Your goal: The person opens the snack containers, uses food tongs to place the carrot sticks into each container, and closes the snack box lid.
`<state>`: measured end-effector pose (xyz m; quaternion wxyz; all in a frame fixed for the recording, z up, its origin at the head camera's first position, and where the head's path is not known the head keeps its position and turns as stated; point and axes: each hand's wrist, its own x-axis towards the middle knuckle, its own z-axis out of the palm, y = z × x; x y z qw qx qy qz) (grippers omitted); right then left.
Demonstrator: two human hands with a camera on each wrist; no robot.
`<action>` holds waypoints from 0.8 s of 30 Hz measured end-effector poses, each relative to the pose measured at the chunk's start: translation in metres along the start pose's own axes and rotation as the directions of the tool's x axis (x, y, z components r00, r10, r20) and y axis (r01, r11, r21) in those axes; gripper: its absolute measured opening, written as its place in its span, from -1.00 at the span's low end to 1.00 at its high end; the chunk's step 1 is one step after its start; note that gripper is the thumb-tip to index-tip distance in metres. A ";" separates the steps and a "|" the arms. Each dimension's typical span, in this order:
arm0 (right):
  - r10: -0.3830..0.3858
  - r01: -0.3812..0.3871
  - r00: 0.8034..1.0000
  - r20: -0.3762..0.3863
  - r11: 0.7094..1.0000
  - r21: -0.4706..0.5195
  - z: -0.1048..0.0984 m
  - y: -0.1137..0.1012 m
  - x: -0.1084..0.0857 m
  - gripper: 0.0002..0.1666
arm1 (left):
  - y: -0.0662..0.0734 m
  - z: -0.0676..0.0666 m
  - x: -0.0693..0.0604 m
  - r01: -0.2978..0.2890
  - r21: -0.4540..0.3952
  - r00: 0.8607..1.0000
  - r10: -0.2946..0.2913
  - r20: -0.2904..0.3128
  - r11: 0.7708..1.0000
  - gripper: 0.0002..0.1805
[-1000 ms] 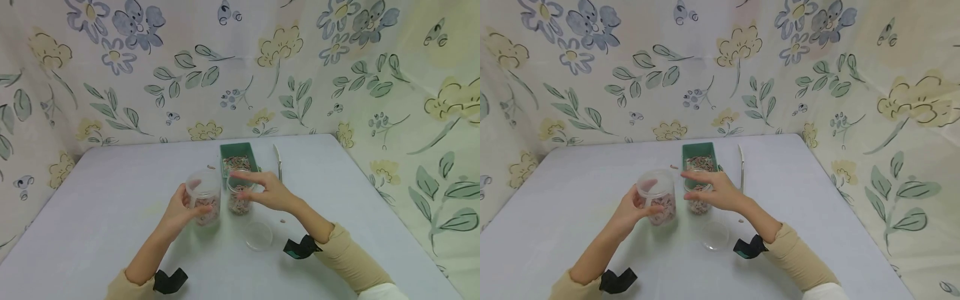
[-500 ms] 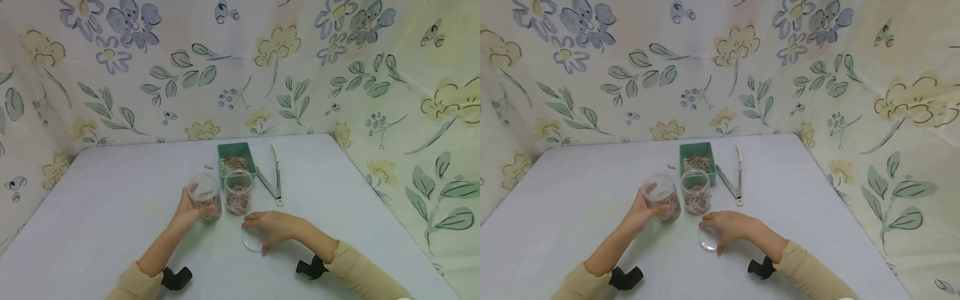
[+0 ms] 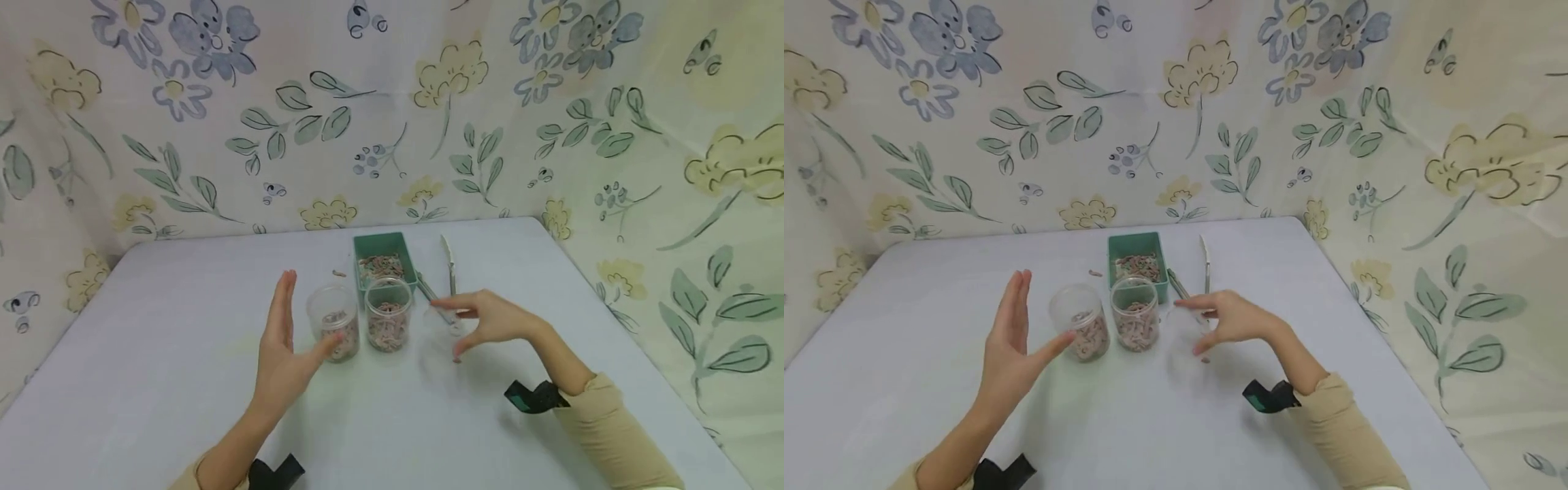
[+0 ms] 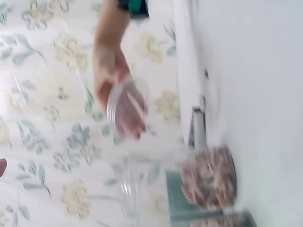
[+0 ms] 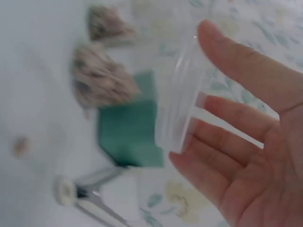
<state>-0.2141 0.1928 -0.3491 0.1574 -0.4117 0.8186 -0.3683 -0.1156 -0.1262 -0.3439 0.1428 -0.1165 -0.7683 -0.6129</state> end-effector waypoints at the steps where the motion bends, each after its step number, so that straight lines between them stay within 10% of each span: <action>1: -0.009 0.011 0.999 -0.038 0.999 0.038 -0.009 0.000 0.000 -0.08 | 0.006 0.005 -0.006 -0.054 -0.062 0.998 0.056 0.023 0.997 0.03; 4: -0.022 0.038 0.991 -0.129 0.991 0.128 -0.030 0.000 0.007 -0.08 | 0.011 0.022 -0.014 0.058 -0.172 0.980 -0.023 0.199 0.983 -0.15; 7: -0.033 0.056 0.987 -0.155 0.988 0.144 -0.040 -0.003 0.021 -0.08 | -0.001 0.037 -0.010 0.328 -0.060 0.896 -0.290 0.336 0.943 -0.14; 9: -0.033 0.052 0.988 -0.148 0.991 0.125 -0.041 -0.005 0.032 -0.07 | -0.014 0.045 -0.003 0.452 0.021 0.834 -0.431 0.343 0.892 -0.08; 12: -0.033 0.042 0.994 -0.107 0.995 0.086 -0.037 -0.008 0.048 -0.05 | -0.033 0.054 0.009 0.529 0.074 0.796 -0.524 0.302 0.846 -0.01; 15: -0.036 0.040 0.997 -0.065 0.998 0.051 -0.030 -0.011 0.061 -0.06 | -0.044 0.062 0.020 0.538 0.074 0.800 -0.536 0.270 0.840 0.05; 21: -0.080 0.080 0.997 0.004 0.997 0.010 -0.022 -0.016 0.077 -0.09 | -0.053 0.075 0.036 0.470 -0.038 0.863 -0.451 0.228 0.882 0.01; 24: -0.082 0.082 0.996 0.047 0.997 -0.007 -0.022 -0.019 0.080 -0.10 | -0.054 0.079 0.039 0.460 -0.050 0.873 -0.441 0.206 0.887 -0.10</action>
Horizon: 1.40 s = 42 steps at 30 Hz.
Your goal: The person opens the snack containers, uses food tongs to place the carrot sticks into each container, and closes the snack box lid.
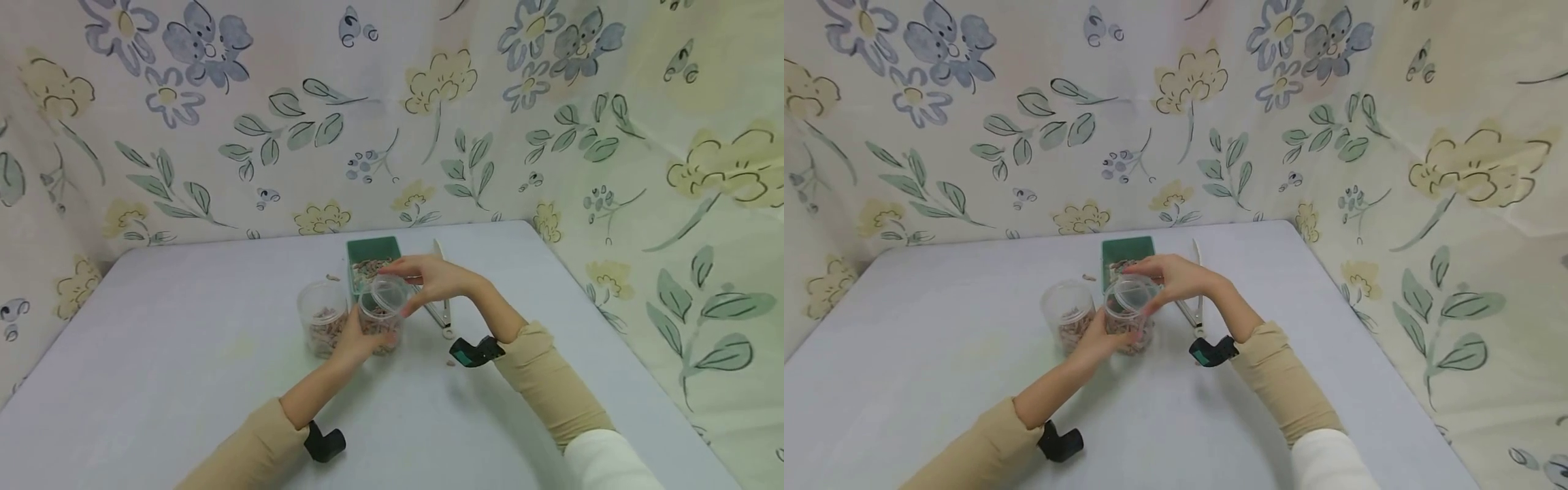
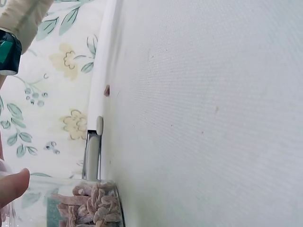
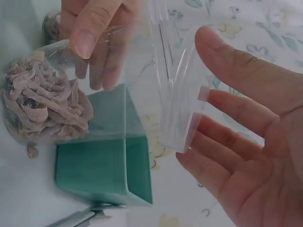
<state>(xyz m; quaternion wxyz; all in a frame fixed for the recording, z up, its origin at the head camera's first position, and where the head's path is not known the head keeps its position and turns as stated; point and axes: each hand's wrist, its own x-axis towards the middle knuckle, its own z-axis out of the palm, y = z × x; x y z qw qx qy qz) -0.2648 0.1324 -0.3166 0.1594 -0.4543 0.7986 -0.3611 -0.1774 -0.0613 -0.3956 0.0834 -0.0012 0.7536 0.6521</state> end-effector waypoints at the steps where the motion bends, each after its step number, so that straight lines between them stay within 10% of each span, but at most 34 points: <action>1: 0.002 -0.002 1.000 0.013 1.000 -0.015 0.000 -0.001 0.001 -0.10 | 0.000 0.000 0.000 -0.003 0.023 1.000 0.003 -0.009 1.000 -0.13; 8: 0.026 -0.032 0.988 0.154 0.999 0.039 -0.006 -0.006 -0.004 -0.10 | -0.001 -0.008 -0.010 -0.095 0.273 0.995 0.080 0.065 0.957 -0.23; 12: 0.014 -0.049 0.978 0.209 0.986 0.161 -0.009 -0.007 -0.008 -0.11 | 0.001 -0.017 -0.014 -0.143 0.233 0.978 0.101 0.183 0.962 -0.23; 23: -0.088 -0.005 0.958 0.272 0.945 0.326 -0.008 -0.007 -0.013 -0.07 | 0.012 -0.038 -0.017 -0.093 0.077 0.868 0.043 0.495 0.993 -0.15; 35: 0.105 -0.106 0.990 0.089 0.994 0.004 0.003 -0.024 -0.012 -0.32 | 0.018 -0.025 -0.030 -0.149 0.334 0.977 0.086 0.196 0.931 -0.17; 40: 0.171 -0.165 0.985 0.035 0.977 -0.133 0.008 -0.029 -0.013 -0.27 | 0.017 -0.019 -0.036 -0.198 0.478 0.980 0.169 0.103 0.856 -0.14; 42: 0.131 -0.123 0.990 0.050 0.983 -0.133 0.008 -0.028 -0.014 -0.26 | 0.017 -0.020 -0.036 -0.205 0.454 0.978 0.168 0.122 0.867 -0.14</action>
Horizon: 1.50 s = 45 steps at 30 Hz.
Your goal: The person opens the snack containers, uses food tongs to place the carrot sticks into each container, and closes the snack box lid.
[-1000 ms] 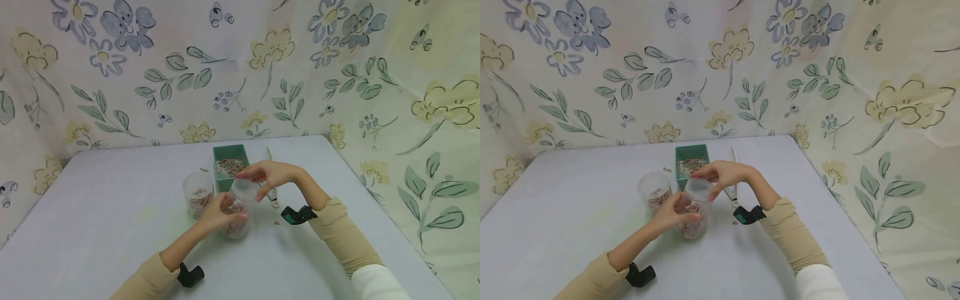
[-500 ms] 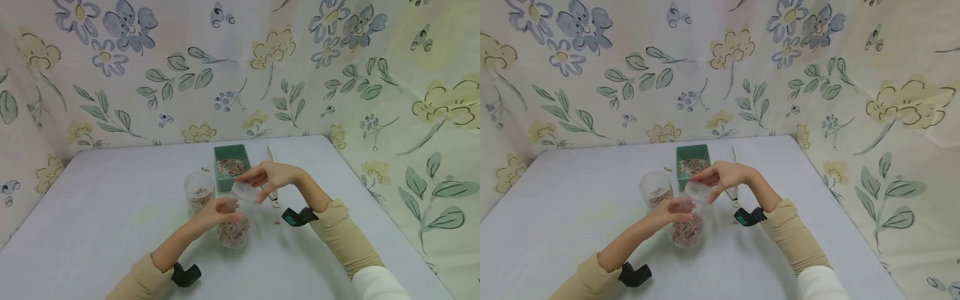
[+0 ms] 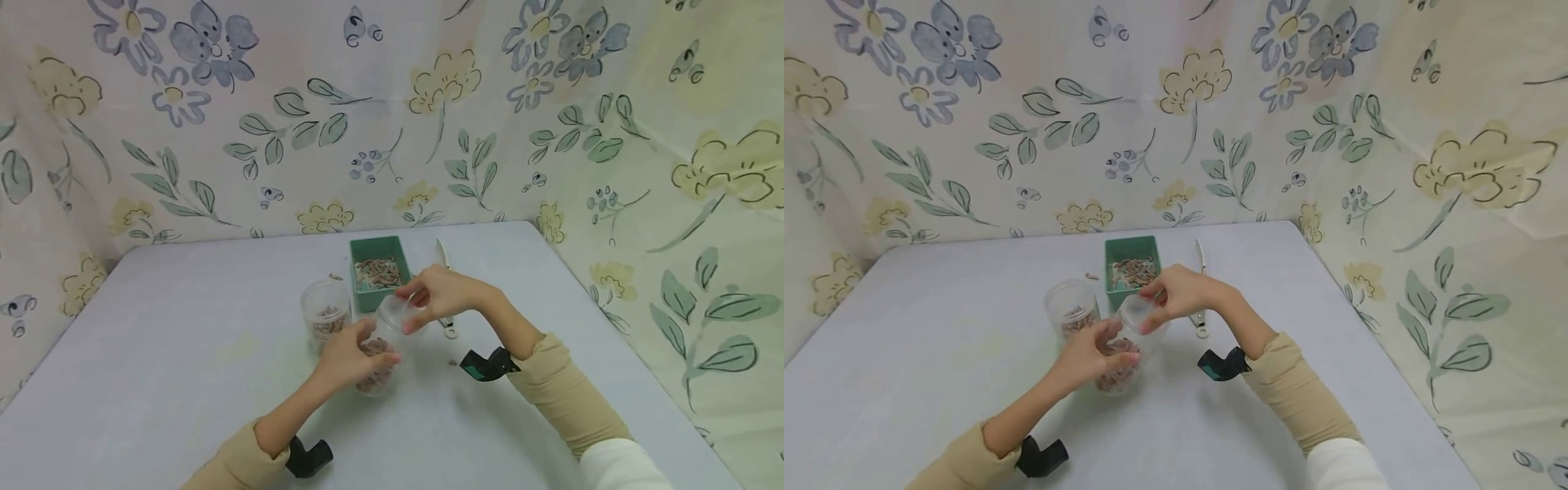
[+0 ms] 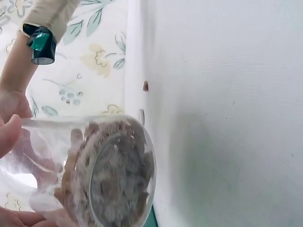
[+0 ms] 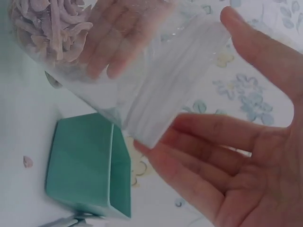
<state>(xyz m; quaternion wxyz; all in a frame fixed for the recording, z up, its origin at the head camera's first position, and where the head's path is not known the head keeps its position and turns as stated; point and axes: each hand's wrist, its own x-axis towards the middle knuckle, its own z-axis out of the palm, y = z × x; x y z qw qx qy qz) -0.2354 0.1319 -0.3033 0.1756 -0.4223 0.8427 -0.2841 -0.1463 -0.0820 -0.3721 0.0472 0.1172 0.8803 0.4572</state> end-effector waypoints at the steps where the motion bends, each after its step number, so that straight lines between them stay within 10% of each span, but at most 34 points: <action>1: -0.034 0.034 0.999 0.012 0.999 0.012 -0.001 0.001 -0.001 -0.26 | -0.002 -0.001 0.001 -0.003 -0.029 1.000 0.004 0.026 1.000 -0.14; 5: -0.202 0.182 0.974 0.099 0.967 0.177 -0.003 0.009 -0.004 -0.18 | -0.008 -0.009 0.004 0.020 -0.233 0.973 0.035 0.230 0.972 -0.15; 11: -0.419 0.269 0.874 0.247 0.840 0.472 -0.009 0.017 -0.006 -0.07 | -0.015 -0.018 0.010 0.076 -0.460 0.841 0.191 0.506 0.885 -0.21; 14: -0.448 0.277 0.855 0.262 0.821 0.500 -0.010 0.017 -0.005 -0.04 | -0.016 -0.020 0.011 0.100 -0.494 0.805 0.222 0.550 0.864 -0.21; 17: -0.404 0.273 0.886 0.229 0.852 0.447 -0.009 0.014 -0.005 -0.05 | -0.015 -0.021 0.011 0.105 -0.478 0.830 0.188 0.525 0.872 -0.20; 22: -0.172 0.164 0.985 0.035 0.973 0.162 0.000 0.008 -0.004 -0.27 | -0.008 -0.015 0.007 0.094 -0.353 0.953 0.018 0.302 0.931 -0.23; 25: -0.057 0.058 0.995 -0.085 0.998 0.012 0.008 0.006 -0.001 -0.32 | -0.004 -0.007 0.006 0.078 -0.287 0.990 -0.040 0.137 0.955 -0.20; 33: 0.013 -0.042 0.968 -0.253 0.993 -0.110 0.021 0.000 0.002 -0.27 | -0.008 0.008 0.010 -0.063 -0.134 0.994 0.050 -0.102 0.989 -0.21; 39: -0.071 -0.025 0.931 -0.359 0.967 -0.255 0.033 -0.004 0.008 -0.20 | -0.018 0.020 0.016 -0.071 -0.087 0.985 0.056 -0.166 0.994 -0.23; 45: -0.107 0.148 0.934 -0.340 0.984 0.097 0.043 0.022 0.013 0.10 | -0.022 0.025 0.020 -0.073 -0.282 0.989 0.033 -0.144 0.957 -0.24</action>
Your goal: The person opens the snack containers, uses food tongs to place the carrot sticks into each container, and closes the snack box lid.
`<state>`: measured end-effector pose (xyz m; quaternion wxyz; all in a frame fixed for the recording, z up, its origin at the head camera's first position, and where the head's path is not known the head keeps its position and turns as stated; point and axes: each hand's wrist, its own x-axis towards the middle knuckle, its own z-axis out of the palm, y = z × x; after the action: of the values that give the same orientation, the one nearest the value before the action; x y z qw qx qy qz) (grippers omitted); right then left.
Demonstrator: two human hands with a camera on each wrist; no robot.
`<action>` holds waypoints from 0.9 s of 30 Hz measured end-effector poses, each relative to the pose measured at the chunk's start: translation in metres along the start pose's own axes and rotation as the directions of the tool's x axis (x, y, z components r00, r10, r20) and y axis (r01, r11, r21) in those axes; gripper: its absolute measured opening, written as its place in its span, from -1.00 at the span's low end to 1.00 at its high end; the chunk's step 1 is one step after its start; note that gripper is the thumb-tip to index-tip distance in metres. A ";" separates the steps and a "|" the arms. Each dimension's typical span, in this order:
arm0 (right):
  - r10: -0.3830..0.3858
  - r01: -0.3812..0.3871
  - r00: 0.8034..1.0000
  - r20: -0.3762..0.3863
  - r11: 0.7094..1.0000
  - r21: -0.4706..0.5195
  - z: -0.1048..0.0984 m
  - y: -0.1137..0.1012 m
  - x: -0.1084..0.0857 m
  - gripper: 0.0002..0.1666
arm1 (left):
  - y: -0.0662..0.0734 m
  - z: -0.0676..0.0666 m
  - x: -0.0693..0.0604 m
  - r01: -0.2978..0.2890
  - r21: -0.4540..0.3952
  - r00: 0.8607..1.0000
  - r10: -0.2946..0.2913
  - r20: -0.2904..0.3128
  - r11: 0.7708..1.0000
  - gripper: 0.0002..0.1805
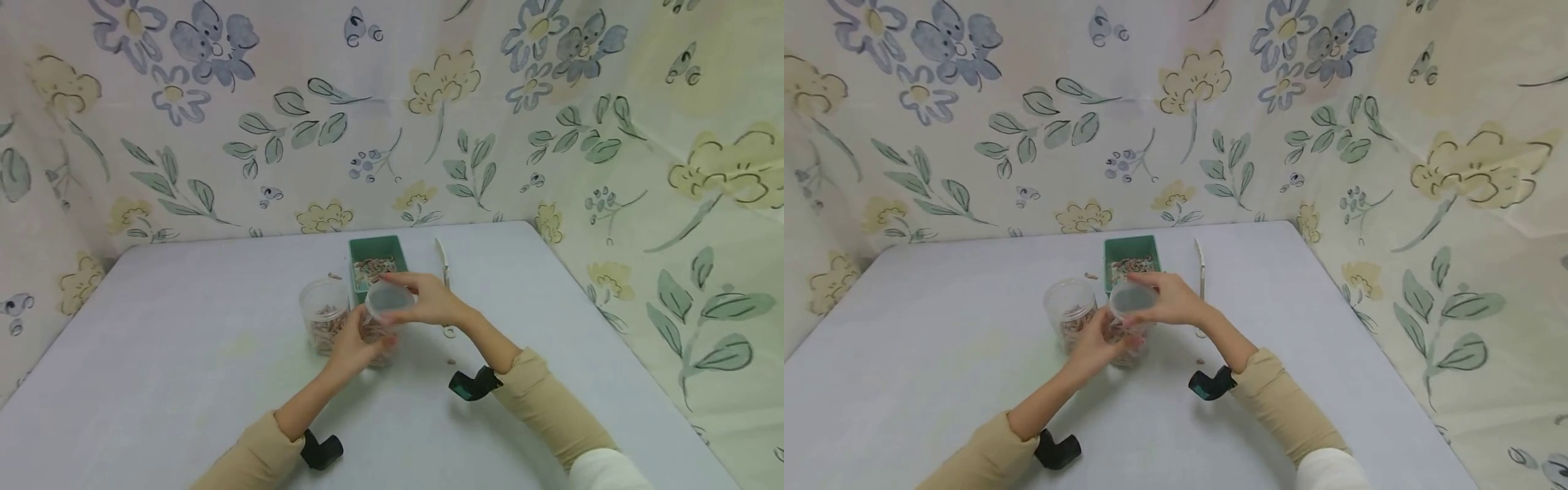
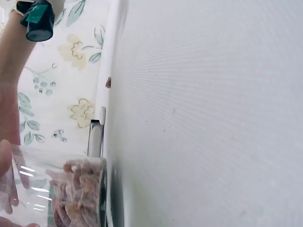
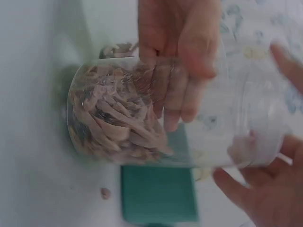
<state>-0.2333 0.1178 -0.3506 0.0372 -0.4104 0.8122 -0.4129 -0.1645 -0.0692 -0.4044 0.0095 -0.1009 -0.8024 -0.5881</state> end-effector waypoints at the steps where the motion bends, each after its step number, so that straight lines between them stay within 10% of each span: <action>1: 0.007 -0.009 1.000 0.021 0.996 0.086 0.001 0.006 -0.001 0.16 | -0.001 0.001 0.001 0.005 -0.048 1.000 -0.004 0.021 0.999 -0.24; 5: 0.014 -0.028 0.998 0.055 0.963 0.269 0.006 0.023 -0.002 0.19 | -0.005 0.002 0.001 0.027 -0.151 0.997 -0.017 0.072 0.988 -0.25; 10: 0.024 -0.017 0.999 -0.032 0.979 0.202 0.018 0.023 0.000 -0.08 | -0.011 0.003 -0.001 0.007 -0.138 0.999 0.000 0.049 0.990 -0.24; 18: 0.027 -0.022 0.999 -0.029 0.987 0.157 0.021 0.014 0.000 0.02 | -0.006 -0.001 -0.003 0.080 0.010 0.996 -0.080 0.024 0.997 -0.19; 27: 0.069 -0.082 0.996 0.062 0.971 0.227 0.010 0.023 -0.015 0.26 | 0.008 -0.024 -0.016 0.292 -0.044 0.941 -0.279 0.193 0.955 -0.04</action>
<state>-0.2338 0.1295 -0.3775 0.1216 -0.3830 0.7729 -0.4910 -0.1497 -0.0926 -0.3919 -0.1539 -0.0378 -0.7843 -0.5998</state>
